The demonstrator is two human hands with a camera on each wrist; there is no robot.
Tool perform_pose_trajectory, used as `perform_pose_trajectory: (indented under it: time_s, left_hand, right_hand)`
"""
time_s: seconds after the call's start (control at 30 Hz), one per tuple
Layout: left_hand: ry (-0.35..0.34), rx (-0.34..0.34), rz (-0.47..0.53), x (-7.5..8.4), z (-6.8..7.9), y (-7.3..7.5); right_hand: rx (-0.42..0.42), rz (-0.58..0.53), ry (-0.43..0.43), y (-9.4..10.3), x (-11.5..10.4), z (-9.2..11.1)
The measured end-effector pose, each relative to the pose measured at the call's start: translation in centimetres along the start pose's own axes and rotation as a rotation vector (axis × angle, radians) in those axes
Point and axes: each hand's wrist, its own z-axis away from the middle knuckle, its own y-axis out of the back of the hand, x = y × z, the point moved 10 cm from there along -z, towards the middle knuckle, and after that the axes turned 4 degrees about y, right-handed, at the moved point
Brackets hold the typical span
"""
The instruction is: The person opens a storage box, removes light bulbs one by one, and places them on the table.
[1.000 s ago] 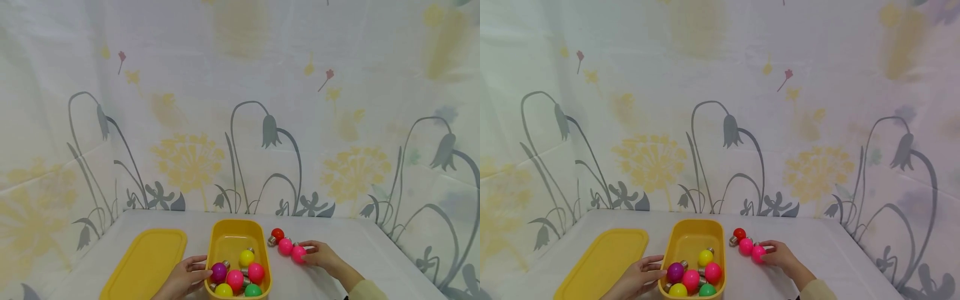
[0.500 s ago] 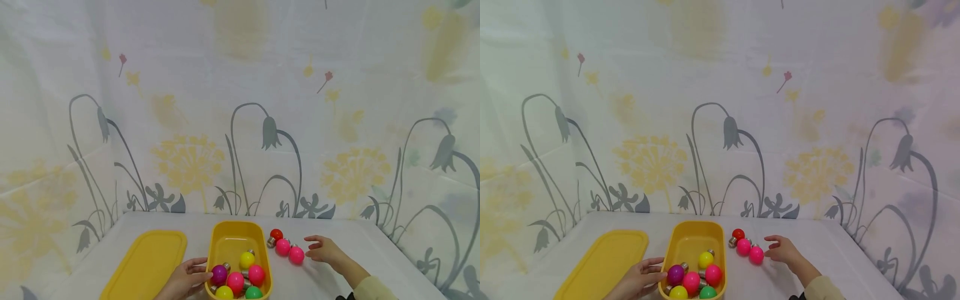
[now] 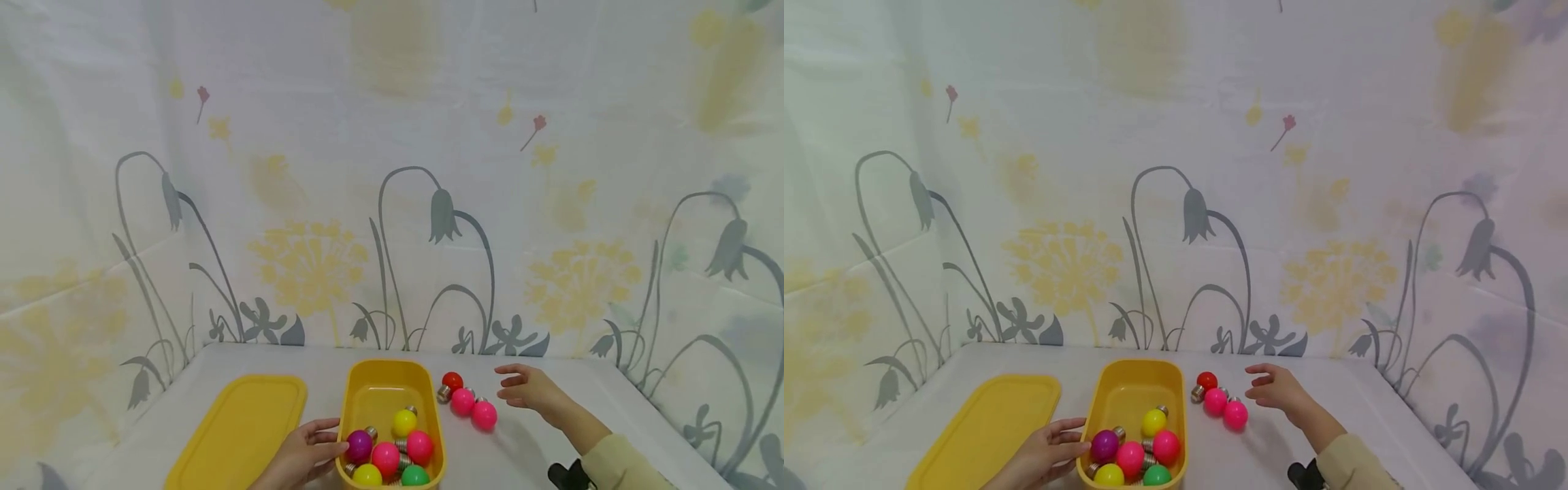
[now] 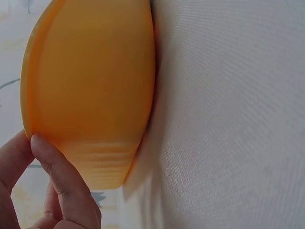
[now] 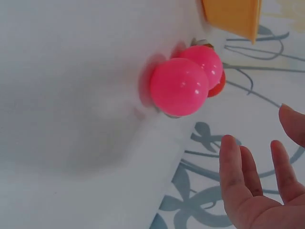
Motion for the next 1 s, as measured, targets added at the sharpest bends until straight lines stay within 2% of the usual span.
perform_pose_trajectory:
  time_s: [0.43, 0.6, 1.0]
  left_hand:
    - [-0.001, -0.016, 0.027, 0.1, 0.4, 0.0]
    - [0.003, 0.011, 0.005, 0.1, 0.4, 0.2]
    - [-0.002, -0.008, 0.001, 0.2, 0.3, -0.2]
  right_hand:
    - [0.007, -0.028, 0.022, -0.9, -3.0, -0.2]
    - [0.012, -0.044, 0.028, -2.2, -4.1, -0.7]
    - [-0.006, -0.107, 0.04, -5.2, -6.0, -1.5]
